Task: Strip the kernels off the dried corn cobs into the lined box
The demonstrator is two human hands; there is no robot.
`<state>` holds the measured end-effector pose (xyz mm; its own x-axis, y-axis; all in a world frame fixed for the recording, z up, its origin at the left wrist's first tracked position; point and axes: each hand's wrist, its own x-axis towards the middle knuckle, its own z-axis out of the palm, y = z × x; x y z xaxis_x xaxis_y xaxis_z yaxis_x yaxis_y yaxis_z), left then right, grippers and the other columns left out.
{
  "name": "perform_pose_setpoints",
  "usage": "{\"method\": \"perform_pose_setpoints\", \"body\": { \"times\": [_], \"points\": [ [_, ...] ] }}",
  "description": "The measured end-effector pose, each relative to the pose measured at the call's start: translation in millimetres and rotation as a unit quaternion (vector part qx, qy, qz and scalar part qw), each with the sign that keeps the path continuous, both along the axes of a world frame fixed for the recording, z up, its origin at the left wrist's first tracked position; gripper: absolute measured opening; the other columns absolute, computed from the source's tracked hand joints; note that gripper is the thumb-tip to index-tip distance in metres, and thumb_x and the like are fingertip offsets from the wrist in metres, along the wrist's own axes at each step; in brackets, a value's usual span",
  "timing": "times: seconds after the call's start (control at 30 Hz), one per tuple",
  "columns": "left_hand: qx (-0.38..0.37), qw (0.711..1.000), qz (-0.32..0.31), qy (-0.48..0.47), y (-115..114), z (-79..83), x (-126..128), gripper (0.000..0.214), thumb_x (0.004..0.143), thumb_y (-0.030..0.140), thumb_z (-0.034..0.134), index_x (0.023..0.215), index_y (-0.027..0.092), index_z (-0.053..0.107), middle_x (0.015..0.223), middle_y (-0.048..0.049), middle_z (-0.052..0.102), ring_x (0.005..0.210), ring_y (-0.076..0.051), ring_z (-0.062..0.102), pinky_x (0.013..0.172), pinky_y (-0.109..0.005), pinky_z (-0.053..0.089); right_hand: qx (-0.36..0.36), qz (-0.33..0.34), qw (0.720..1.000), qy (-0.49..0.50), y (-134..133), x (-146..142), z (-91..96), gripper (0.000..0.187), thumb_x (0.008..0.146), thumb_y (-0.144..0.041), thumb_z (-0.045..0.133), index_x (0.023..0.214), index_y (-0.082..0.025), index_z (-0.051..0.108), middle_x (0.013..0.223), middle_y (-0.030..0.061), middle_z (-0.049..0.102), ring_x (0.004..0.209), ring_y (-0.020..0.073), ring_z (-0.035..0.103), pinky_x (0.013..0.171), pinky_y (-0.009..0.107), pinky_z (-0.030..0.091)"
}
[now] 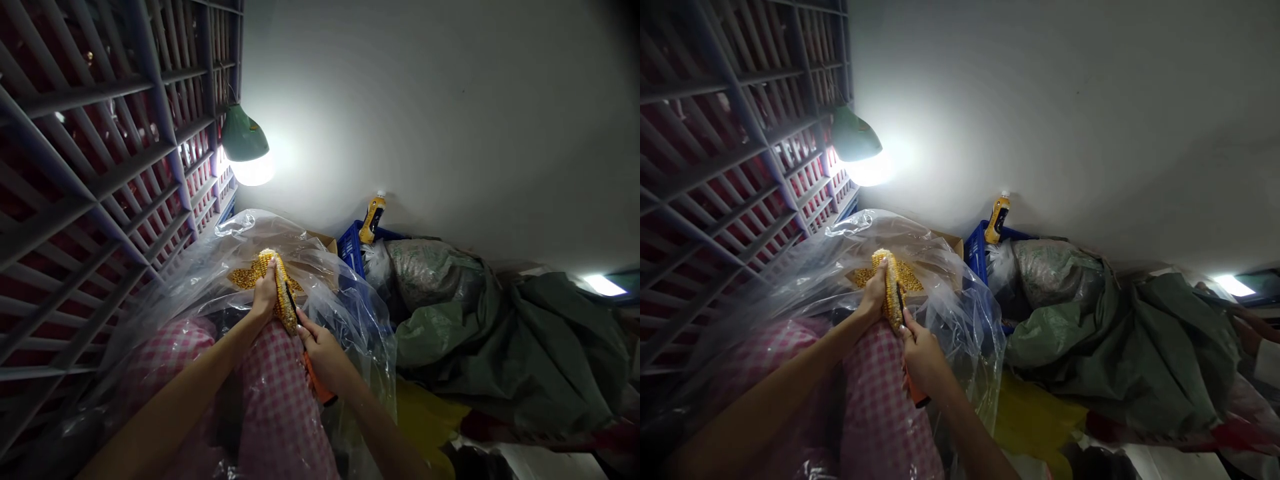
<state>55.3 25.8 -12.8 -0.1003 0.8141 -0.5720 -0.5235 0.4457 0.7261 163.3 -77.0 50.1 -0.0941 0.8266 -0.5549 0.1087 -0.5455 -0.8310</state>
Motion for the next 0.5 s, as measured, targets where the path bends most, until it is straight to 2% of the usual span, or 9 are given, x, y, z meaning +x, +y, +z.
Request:
{"method": "perform_pose_setpoints", "body": {
  "times": [0.1,0.17,0.23,0.37,0.43,0.5],
  "points": [
    [0.002,1.0,0.013,0.013,0.6,-2.2,-0.4,0.045,0.073,0.062,0.052,0.06,0.019,0.051,0.044,-0.0023,0.054,0.036,-0.016,0.053,0.037,-0.027,0.046,-0.105,0.01,0.99,0.097,5.6,5.7,7.0,0.067,0.088,-0.041,0.047,0.147,-0.022,0.021,0.042,-0.009,0.045,0.031,0.0084,0.038,0.033,0.018,0.034],
    [0.005,1.0,0.019,0.018,1.1,-3.5,0.0,0.044,0.073,0.061,0.054,0.06,0.019,0.052,0.044,-0.0021,0.054,0.037,-0.016,0.053,0.037,-0.027,0.046,-0.14,0.011,0.977,0.159,6.8,9.3,9.5,0.067,0.09,-0.041,0.043,0.148,-0.026,0.013,0.044,-0.0095,0.046,0.029,0.0073,0.035,0.031,0.016,0.032],
    [0.003,1.0,0.017,0.018,1.1,-2.9,0.6,0.044,0.074,0.06,0.054,0.06,0.018,0.052,0.044,-0.0019,0.054,0.036,-0.017,0.053,0.037,-0.027,0.046,-0.126,0.007,0.98,0.151,5.4,8.9,6.6,0.066,0.09,-0.041,0.043,0.148,-0.026,0.014,0.045,-0.0096,0.046,0.03,0.007,0.036,0.03,0.016,0.034],
    [-0.009,1.0,0.012,0.005,-0.6,3.6,0.2,0.045,0.077,0.06,0.05,0.059,0.018,0.052,0.044,-0.0025,0.053,0.035,-0.017,0.053,0.036,-0.029,0.046,-0.026,0.011,1.0,0.009,4.5,1.5,-2.4,0.06,0.088,-0.036,0.05,0.143,-0.018,0.034,0.04,-0.0087,0.044,0.033,0.0073,0.04,0.033,0.016,0.037],
    [-0.015,1.0,0.014,0.009,-1.2,5.9,-0.6,0.046,0.079,0.059,0.048,0.059,0.018,0.052,0.044,-0.0027,0.053,0.035,-0.017,0.053,0.036,-0.029,0.047,-0.046,0.016,0.999,0.013,8.6,1.1,0.7,0.059,0.089,-0.035,0.049,0.143,-0.018,0.033,0.041,-0.0082,0.045,0.033,0.0075,0.04,0.033,0.016,0.037],
    [-0.015,0.999,0.022,0.019,-0.9,5.4,-1.0,0.045,0.08,0.058,0.047,0.059,0.018,0.052,0.044,-0.0026,0.053,0.035,-0.017,0.052,0.037,-0.029,0.047,-0.114,0.016,0.99,0.076,13.9,4.1,7.9,0.059,0.092,-0.035,0.041,0.147,-0.021,0.022,0.041,-0.0084,0.046,0.03,0.0083,0.039,0.031,0.017,0.036]
  ]
}}
